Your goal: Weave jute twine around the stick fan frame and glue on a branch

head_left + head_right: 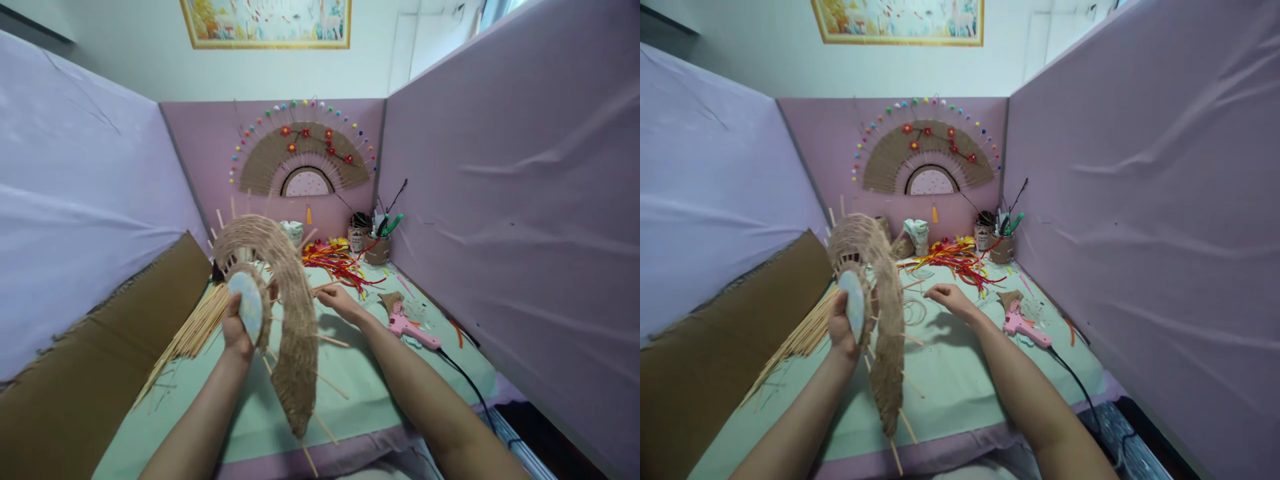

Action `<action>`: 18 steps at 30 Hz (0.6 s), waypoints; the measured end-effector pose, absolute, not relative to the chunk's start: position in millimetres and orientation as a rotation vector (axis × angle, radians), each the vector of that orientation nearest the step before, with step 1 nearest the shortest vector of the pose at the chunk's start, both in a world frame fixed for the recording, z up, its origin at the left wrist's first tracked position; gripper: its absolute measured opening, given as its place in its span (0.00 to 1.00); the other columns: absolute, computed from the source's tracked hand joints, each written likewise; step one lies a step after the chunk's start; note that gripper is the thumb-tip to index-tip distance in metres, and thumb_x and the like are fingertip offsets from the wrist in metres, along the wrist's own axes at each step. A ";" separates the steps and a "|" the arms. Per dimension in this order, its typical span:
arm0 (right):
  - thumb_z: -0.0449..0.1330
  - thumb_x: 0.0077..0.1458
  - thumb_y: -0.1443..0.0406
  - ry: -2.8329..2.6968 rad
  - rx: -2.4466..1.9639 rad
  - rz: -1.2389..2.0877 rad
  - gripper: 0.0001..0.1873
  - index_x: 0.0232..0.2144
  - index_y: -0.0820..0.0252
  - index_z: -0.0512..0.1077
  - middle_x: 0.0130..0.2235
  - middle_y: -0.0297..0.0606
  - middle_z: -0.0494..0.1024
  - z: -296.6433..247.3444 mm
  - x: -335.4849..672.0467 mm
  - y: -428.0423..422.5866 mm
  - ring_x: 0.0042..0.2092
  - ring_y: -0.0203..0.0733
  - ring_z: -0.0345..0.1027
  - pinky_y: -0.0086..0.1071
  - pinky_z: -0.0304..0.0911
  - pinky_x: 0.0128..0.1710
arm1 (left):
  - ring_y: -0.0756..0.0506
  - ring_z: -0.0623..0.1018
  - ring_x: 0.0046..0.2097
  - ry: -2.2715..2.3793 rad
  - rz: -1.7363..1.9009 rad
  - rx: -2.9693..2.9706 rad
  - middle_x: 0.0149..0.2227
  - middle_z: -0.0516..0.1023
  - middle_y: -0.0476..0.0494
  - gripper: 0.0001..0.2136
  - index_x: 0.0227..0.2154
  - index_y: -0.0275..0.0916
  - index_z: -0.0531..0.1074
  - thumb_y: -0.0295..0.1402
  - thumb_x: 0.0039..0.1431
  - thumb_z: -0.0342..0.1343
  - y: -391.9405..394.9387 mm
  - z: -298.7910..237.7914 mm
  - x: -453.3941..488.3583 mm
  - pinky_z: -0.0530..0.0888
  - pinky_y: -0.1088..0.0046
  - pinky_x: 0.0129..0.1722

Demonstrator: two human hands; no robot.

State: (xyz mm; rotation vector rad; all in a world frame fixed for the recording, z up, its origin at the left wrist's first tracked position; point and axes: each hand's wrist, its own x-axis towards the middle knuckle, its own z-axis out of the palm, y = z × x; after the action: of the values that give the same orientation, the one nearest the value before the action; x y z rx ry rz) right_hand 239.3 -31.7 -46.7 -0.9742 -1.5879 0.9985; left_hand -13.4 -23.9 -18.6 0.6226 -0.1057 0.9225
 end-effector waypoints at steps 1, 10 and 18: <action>0.59 0.52 0.54 -1.560 -0.983 0.988 0.18 0.31 0.64 0.75 0.25 0.31 0.70 -43.5 241.5 -31.8 0.28 0.33 0.59 0.27 0.53 0.28 | 0.40 0.78 0.46 -0.087 0.975 0.621 0.44 0.79 0.35 0.22 0.48 0.35 0.73 0.38 0.62 0.38 -22.1 -19.8 -24.1 0.74 0.60 0.45; 0.65 0.42 0.63 -0.752 -0.971 1.018 0.11 0.18 0.62 0.67 0.15 0.25 0.62 -53.4 263.1 -8.2 0.18 0.27 0.50 0.22 0.45 0.17 | 0.46 0.80 0.43 0.091 1.428 0.581 0.45 0.80 0.43 0.23 0.57 0.43 0.63 0.42 0.61 0.44 -37.0 -14.6 -61.9 0.75 0.70 0.45; 0.50 0.54 0.68 -0.370 -0.841 0.931 0.08 0.23 0.57 0.58 0.25 0.34 0.73 -56.8 312.4 12.4 0.28 0.33 0.70 0.25 0.67 0.27 | 0.50 0.78 0.45 0.281 1.669 0.650 0.48 0.78 0.49 0.23 0.58 0.46 0.62 0.42 0.61 0.45 -59.3 2.5 -67.7 0.76 0.79 0.39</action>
State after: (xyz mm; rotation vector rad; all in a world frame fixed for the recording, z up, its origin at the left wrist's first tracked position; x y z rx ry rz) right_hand 312.4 12.4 -56.8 -0.8413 -0.3701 0.9315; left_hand -67.7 -59.3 2.5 0.6501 0.2808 1.6690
